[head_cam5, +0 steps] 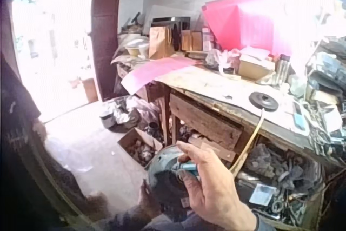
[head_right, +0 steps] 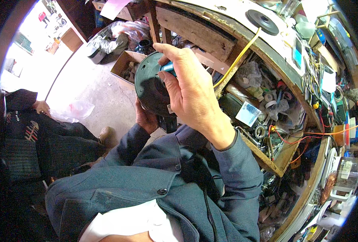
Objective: The person holds a black cylindrical device and uses a screwdriver to adjust components on its base. They then use a multimeter to test electrical connections on the device's terminals. The person continues to manipulate the device and tools while seated on the floor.
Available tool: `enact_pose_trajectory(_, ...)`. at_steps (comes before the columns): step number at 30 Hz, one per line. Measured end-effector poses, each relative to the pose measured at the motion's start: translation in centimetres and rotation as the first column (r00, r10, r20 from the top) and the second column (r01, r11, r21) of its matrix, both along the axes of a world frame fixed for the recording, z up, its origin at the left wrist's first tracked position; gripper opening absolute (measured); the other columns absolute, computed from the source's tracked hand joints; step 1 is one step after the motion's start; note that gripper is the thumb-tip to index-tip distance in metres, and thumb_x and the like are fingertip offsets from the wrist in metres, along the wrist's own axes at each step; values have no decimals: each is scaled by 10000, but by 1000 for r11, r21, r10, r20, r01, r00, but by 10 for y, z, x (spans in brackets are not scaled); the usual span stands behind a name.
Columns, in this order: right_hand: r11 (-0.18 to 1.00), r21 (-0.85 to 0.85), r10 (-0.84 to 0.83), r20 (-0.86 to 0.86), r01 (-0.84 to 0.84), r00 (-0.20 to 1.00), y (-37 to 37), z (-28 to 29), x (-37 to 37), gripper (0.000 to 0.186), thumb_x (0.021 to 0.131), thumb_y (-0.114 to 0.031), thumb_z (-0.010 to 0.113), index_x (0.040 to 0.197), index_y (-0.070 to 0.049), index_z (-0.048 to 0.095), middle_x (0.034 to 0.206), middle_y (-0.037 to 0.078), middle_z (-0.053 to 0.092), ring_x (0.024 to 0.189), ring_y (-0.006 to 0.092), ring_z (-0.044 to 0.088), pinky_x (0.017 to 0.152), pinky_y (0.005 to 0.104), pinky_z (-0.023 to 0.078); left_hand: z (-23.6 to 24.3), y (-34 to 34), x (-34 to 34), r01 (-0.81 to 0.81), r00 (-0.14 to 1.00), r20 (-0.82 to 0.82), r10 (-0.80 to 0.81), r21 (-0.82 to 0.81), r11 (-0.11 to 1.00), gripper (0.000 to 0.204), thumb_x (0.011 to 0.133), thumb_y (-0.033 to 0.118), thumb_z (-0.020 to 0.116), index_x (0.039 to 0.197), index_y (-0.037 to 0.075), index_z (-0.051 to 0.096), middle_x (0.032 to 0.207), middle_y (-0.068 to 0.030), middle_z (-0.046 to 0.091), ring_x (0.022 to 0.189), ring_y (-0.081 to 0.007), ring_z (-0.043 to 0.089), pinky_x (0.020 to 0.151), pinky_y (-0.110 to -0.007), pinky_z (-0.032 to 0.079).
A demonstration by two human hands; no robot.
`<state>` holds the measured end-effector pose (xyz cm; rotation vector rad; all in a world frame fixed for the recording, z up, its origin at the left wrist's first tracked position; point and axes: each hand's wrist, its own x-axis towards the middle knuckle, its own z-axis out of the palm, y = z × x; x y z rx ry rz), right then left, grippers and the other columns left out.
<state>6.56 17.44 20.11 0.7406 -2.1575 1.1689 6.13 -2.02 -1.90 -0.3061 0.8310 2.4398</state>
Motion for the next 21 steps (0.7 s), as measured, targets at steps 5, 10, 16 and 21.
enact_pose_trajectory(5, 1000, 7, -2, -1, 2, 1000, 0, -2, -1, 474, 968, 42, 694, 1430, -18, 603, 1095, 99, 708, 954, 196, 683, 890, 312, 545, -9, 2, -4, -38, 997, 77, 32, 79, 996, 1192, 771, 985, 543, 1566, 97, 517, 1562, -123, 584, 1457, -354, 508, 1232, -608, 306)
enact_pose_trajectory(10, 1000, 16, 18, -10, -18, 1000, 0, -1, -1, 488, 954, 48, 694, 1428, -29, 608, 1101, 121, 699, 980, 237, 696, 895, 333, 547, -16, -5, -3, 5, 999, 50, -10, 108, 994, 1148, 796, 964, 549, 1548, 96, 537, 1537, -132, 604, 1424, -358, 544, 1225, -564, 344)
enact_pose_trajectory(16, 956, 250, -120, -143, 153, 982, -9, 7, 2, 424, 931, -130, 794, 1329, -77, 656, 1085, 185, 680, 930, 398, 697, 776, 451, 580, -45, -6, -4, -90, 996, 33, 86, 193, 977, 979, 893, 870, 545, 1538, 134, 559, 1531, -121, 610, 1430, -325, 547, 1220, -498, 391)
enact_pose_trajectory(21, 939, 314, -112, -118, 144, 987, -2, 24, 7, 327, 925, -68, 764, 1233, -17, 666, 1017, 181, 624, 929, 394, 663, 822, 444, 559, -11, -1, -3, -69, 997, -10, 72, 195, 978, 954, 943, 820, 525, 1627, 157, 461, 1631, -92, 522, 1475, -305, 507, 1260, -501, 343)
